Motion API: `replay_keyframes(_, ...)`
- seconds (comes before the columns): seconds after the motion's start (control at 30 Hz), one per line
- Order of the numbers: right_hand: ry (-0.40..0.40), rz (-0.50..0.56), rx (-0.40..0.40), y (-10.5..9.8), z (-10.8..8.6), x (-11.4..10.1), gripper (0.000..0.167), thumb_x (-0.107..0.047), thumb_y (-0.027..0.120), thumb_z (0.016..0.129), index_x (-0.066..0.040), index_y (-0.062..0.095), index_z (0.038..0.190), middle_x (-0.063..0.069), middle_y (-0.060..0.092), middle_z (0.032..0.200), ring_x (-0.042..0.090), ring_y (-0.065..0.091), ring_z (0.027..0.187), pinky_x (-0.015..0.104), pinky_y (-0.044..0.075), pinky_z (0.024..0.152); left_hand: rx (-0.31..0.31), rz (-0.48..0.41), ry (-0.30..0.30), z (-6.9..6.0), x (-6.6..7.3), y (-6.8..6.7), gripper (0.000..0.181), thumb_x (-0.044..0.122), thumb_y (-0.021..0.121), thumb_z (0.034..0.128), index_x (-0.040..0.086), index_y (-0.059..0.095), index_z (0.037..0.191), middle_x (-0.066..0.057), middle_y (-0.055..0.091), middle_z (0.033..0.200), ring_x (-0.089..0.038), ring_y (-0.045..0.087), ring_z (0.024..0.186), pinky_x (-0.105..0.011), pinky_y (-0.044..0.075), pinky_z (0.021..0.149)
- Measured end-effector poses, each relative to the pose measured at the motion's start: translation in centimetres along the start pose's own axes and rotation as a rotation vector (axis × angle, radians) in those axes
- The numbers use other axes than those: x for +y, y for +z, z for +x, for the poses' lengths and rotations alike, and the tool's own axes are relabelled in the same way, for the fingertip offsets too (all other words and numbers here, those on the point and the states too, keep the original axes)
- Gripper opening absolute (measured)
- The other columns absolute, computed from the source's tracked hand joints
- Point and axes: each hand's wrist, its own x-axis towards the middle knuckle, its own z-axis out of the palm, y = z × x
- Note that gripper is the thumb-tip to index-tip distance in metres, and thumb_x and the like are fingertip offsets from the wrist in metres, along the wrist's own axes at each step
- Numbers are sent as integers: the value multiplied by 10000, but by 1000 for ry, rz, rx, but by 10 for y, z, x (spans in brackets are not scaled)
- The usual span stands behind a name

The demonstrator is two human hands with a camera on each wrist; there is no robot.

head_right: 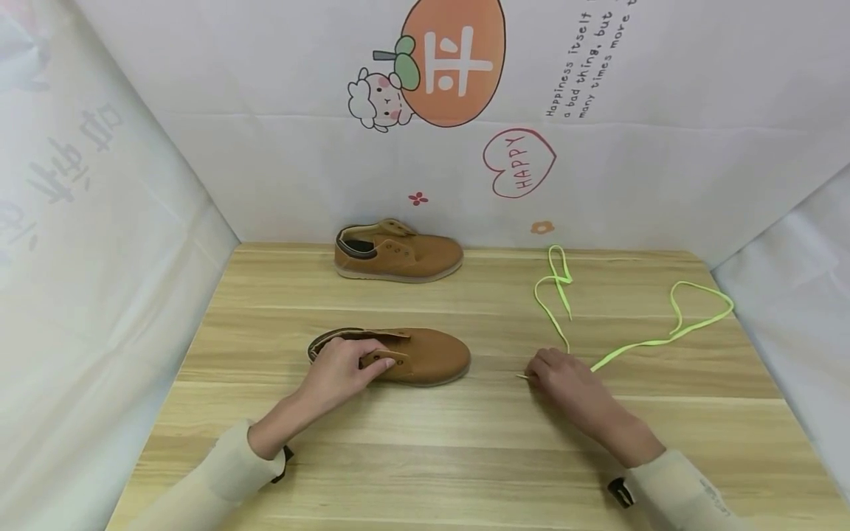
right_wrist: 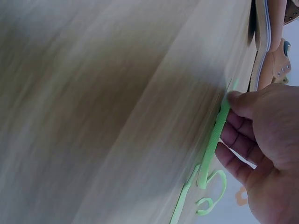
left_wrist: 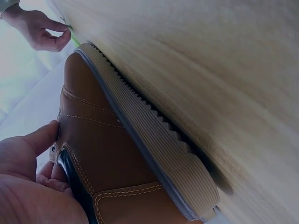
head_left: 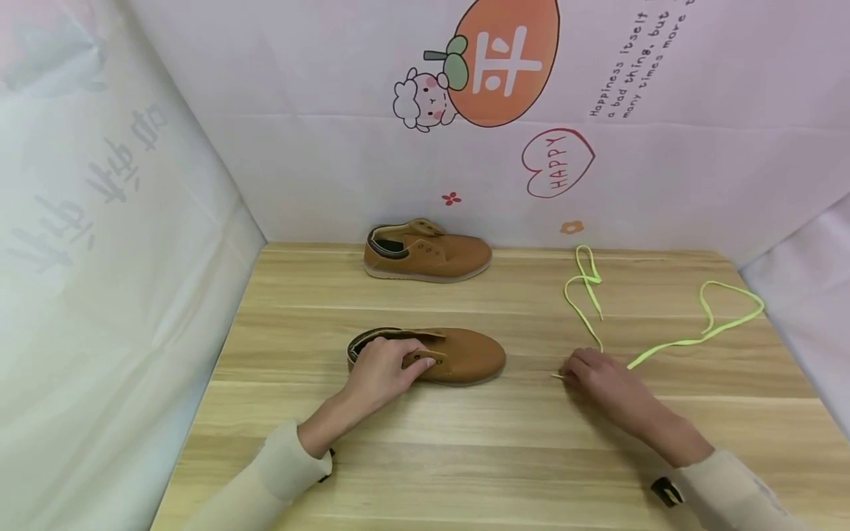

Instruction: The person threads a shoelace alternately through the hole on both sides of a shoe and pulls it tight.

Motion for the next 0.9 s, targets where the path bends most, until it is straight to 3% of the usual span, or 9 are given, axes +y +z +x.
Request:
replay_keyframes(0.2,134,144,19,2,12,-15,221,40,833,845,-96,701,958,-52,697,877,41,627,769,293,560,639,-6,9,-17,1,0,1,89,245,802,961,159,804,939,152,382,515,18,230,439,-191,251,457)
replay_keyframes(0.37,393,383,-25,-3,31,-31,109,22,787,916,-74,757,958,-25,737,836,-20,570,706,220,503,583,-3,8,-36,2,-1,1,101,256,806,958,165,801,914,150,352,518,10,208,454,-194,226,461)
replay_keyframes(0.53,608,645,-90,-12,49,-45,103,-55,786,947,-4,797,1036,82,795,908,25,678,757,239,561,620,10,20,-51,3,0,2,110,263,813,951,173,802,889,155,353,519,-2,211,463,-217,250,505)
replay_keyframes(0.73,690,817,-148,-17,68,-57,166,-135,792,961,10,802,1042,124,789,898,48,664,751,220,537,649,2,15,-98,3,3,1,91,274,816,945,185,838,945,162,441,521,-28,279,484,-261,331,563)
replay_keyframes(0.9,669,890,-190,-18,83,-68,174,-163,789,965,9,794,984,167,769,866,55,616,696,203,465,583,17,29,-119,3,4,1,92,283,825,932,195,845,950,141,585,589,-61,324,520,-315,444,686)
